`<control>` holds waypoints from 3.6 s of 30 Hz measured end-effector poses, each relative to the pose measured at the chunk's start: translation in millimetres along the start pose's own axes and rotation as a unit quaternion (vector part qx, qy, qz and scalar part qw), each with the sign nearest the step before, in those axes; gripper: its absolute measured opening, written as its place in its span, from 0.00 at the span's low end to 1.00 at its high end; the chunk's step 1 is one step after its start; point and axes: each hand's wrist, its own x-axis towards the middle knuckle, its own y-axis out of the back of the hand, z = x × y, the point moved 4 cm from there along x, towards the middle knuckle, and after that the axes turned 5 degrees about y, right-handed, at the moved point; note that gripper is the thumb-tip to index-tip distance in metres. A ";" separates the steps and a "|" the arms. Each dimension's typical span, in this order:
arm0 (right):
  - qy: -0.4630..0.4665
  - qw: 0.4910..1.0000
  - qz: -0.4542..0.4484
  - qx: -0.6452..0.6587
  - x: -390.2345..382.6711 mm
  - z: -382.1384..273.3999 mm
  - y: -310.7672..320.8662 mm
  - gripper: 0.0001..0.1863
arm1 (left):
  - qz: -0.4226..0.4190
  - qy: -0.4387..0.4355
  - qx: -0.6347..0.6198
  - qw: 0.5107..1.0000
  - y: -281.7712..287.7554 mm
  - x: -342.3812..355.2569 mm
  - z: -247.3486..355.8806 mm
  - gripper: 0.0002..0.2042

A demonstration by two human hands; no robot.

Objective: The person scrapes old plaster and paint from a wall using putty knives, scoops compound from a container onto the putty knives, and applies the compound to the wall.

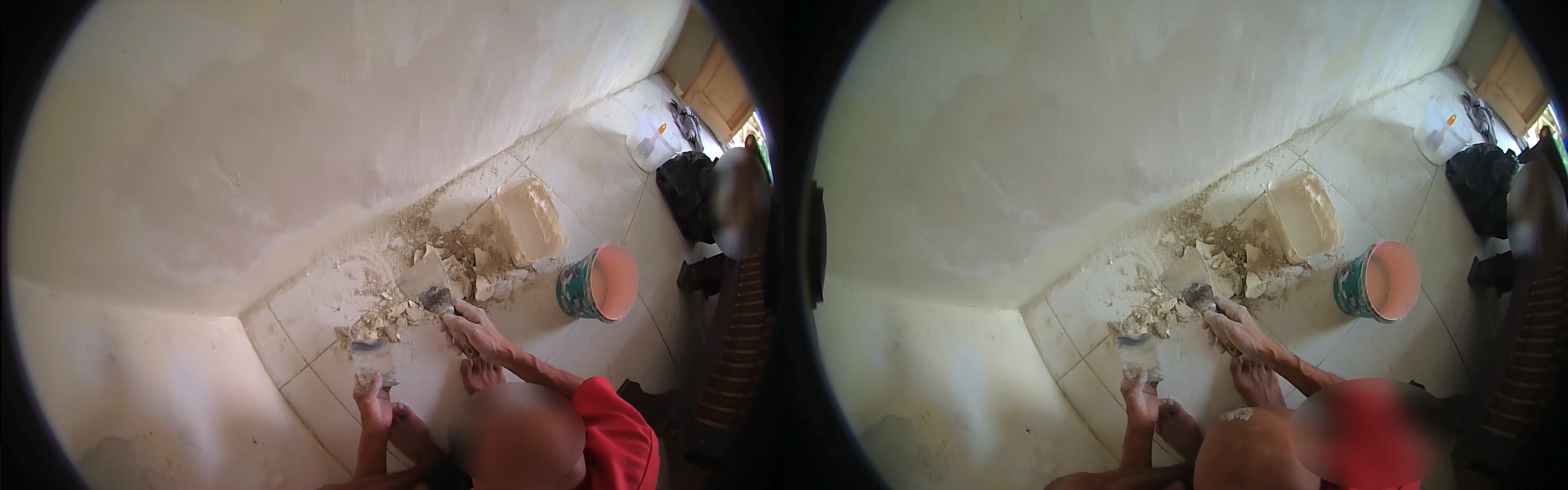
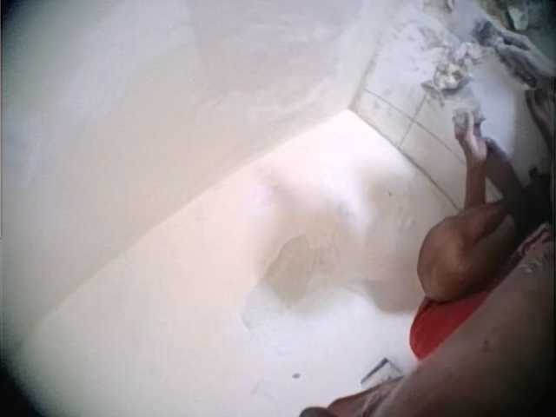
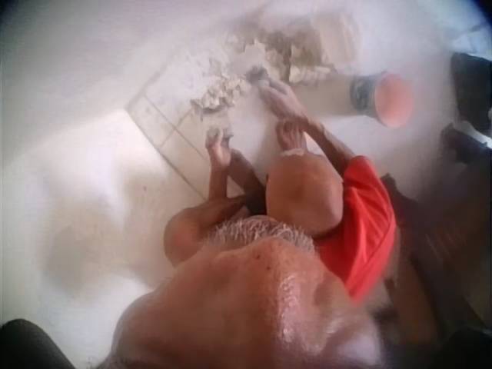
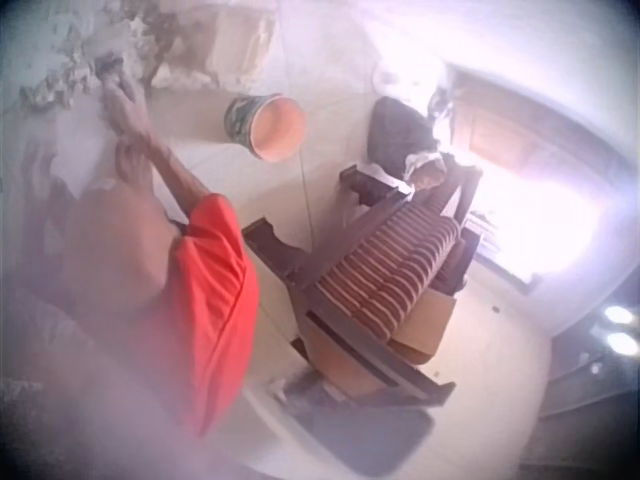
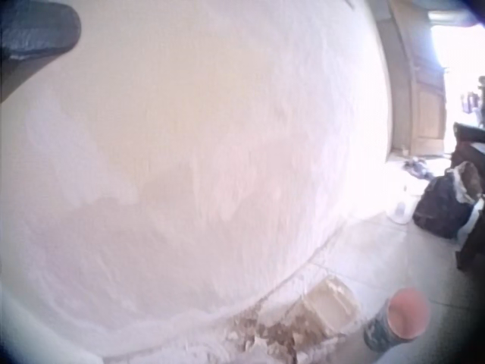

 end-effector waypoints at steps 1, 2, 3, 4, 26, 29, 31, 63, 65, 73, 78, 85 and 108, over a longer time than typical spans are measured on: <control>0.005 1.000 0.000 0.000 -1.9 -1.8 2.0 0.14 | -0.004 -0.003 0.000 1.000 -3.1 2.9 5.6 0.20; -0.007 1.000 -0.011 0.005 -4.4 -2.5 2.7 0.14 | 0.003 -0.018 -0.004 1.000 -5.5 6.6 12.4 0.22; -0.019 1.000 -0.020 0.011 -7.3 -3.1 3.9 0.14 | 0.010 -0.032 -0.009 0.999 -8.8 11.4 20.0 0.23; -0.016 1.000 -0.020 0.011 -9.8 0.0 6.6 0.14 | 0.003 -0.029 -0.005 1.000 -12.3 16.6 26.5 0.25; -0.036 0.994 -0.022 0.100 -21.0 33.1 32.1 0.09 | -0.015 0.072 -0.097 0.993 -25.1 24.6 -2.0 0.14; -0.039 0.992 -0.071 0.094 -9.4 26.3 31.9 0.08 | -0.014 0.054 -0.123 0.991 -42.0 27.2 -5.4 0.14; -0.058 0.988 -0.059 0.127 -8.4 20.2 27.0 0.08 | -0.039 0.086 -0.128 0.987 -50.7 24.5 -12.9 0.15; 0.005 0.952 -0.085 -0.294 -30.8 -114.2 11.7 0.18 | -0.013 -0.161 0.050 0.986 -120.1 25.7 75.3 0.14; 0.009 0.958 -0.117 -0.263 -18.8 -95.8 -0.5 0.26 | 0.034 -0.194 0.059 0.979 -88.7 14.5 88.4 0.16; 0.032 0.921 0.127 -0.367 -51.4 -182.8 162.2 0.29 | -0.032 -0.142 0.235 0.961 -135.3 29.5 119.6 0.16; 0.112 0.712 0.136 -0.680 -39.9 -231.3 231.2 0.29 | -0.154 -0.151 0.444 0.870 -216.1 46.8 170.2 0.16; -0.001 0.766 0.167 -0.620 -1.9 -196.2 284.8 0.24 | -0.272 -0.046 0.608 0.744 -331.0 103.7 116.3 0.15; -0.112 0.882 0.249 -0.385 -100.5 -130.1 444.0 0.13 | -0.259 0.065 0.600 0.754 -357.6 179.0 -89.2 0.17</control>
